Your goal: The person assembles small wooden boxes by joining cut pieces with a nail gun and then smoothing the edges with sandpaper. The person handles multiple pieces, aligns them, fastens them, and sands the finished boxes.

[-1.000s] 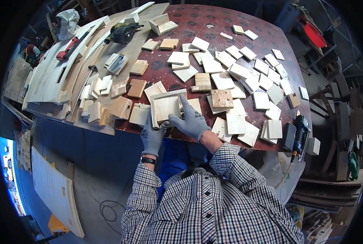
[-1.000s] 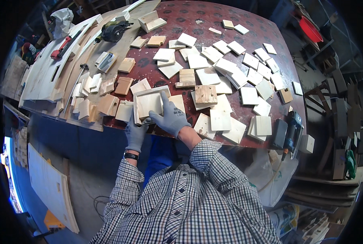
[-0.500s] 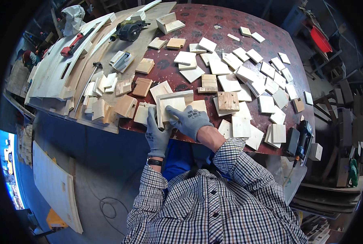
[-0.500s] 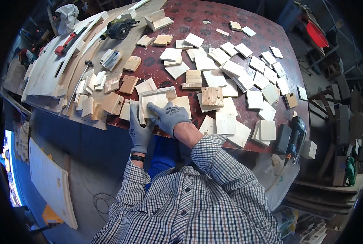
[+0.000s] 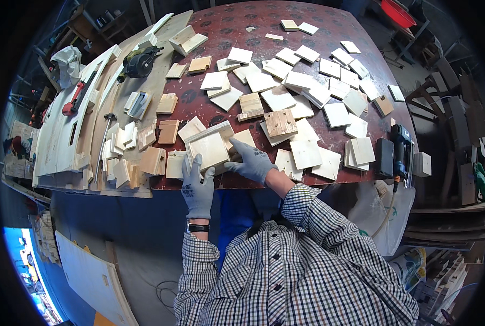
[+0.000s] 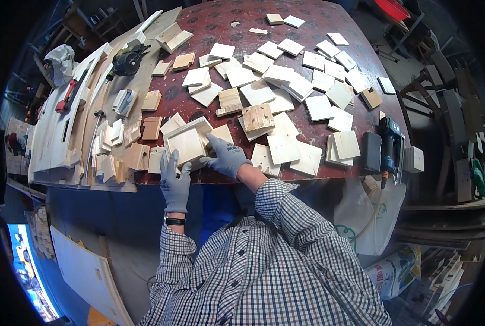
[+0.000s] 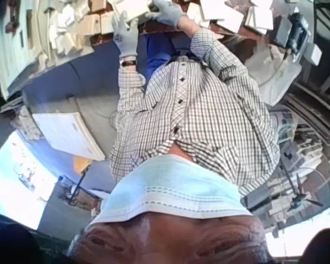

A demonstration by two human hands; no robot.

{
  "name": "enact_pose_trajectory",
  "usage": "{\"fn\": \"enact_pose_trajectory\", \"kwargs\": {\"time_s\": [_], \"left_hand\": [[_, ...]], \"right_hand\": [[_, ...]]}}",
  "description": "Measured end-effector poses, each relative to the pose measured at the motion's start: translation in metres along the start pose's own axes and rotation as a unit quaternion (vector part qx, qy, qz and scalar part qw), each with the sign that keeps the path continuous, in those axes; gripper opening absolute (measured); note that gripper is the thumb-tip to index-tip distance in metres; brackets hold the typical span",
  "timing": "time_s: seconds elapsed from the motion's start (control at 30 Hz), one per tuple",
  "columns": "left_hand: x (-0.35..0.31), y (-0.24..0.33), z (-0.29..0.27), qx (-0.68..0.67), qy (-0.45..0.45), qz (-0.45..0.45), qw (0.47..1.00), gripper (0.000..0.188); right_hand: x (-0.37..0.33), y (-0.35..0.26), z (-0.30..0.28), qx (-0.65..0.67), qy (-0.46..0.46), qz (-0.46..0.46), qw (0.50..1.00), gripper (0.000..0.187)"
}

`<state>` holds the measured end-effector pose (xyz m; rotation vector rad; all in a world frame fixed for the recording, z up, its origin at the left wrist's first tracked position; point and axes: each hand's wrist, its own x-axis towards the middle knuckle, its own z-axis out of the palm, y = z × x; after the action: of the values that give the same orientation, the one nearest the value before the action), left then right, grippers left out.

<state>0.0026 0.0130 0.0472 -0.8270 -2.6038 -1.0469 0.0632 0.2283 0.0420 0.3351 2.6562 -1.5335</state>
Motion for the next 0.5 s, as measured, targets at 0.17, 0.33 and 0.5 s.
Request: {"fn": "enact_pose_trajectory", "kwargs": {"time_s": [0.17, 0.33, 0.5], "left_hand": [[0.0, -0.003, -0.001, 0.016, -0.017, -0.001, 1.0, 0.058], [0.0, 0.0, -0.003, -0.003, -0.022, -0.008, 1.0, 0.055], [0.0, -0.002, -0.002, -0.018, -0.021, 0.002, 1.0, 0.052]], "right_hand": [[-0.004, -0.016, 0.008, -0.147, 0.045, -0.027, 0.988, 0.067], [-0.003, -0.01, 0.014, -0.151, 0.047, -0.026, 0.987, 0.068], [-0.006, -0.011, 0.018, -0.178, 0.061, -0.019, 0.982, 0.074]]}}
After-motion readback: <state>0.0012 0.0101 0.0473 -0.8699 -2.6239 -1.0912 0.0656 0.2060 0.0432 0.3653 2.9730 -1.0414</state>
